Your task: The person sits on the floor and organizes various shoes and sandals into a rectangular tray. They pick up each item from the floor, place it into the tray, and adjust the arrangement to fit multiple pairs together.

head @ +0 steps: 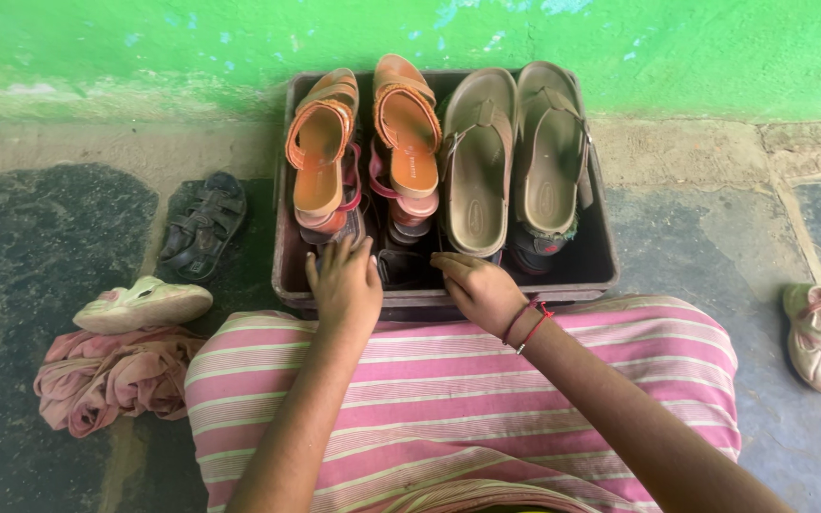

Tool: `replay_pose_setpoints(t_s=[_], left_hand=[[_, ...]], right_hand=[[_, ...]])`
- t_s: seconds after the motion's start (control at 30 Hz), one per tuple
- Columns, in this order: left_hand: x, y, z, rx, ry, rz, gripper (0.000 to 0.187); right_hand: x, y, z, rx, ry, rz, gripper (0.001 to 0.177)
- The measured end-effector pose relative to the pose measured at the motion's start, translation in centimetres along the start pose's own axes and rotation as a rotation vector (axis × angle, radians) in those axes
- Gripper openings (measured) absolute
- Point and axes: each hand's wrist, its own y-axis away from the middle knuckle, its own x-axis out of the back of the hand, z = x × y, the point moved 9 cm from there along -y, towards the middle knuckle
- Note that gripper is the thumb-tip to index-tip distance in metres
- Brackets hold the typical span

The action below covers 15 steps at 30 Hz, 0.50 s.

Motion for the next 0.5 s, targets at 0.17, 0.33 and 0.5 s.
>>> replay_pose_setpoints(t_s=[0.17,0.33,0.5], left_hand=[[2.9,0.2,-0.4,-0.041,-0.026,0.039,0.04],[5.3,0.9,-1.8,-0.038,0.017,0.058,0.037],[7.7,0.6,-3.3,-0.018,0.02,0.117,0.031]], right_hand=[[1.5,1.1,-0.4,0.054,-0.053,0.068,0.036],[1.8,1.0,-0.4,0.017,-0.126,0.101,0.036],[1.7,-0.3,-1.7,0.04,-0.155,0.109,0.036]])
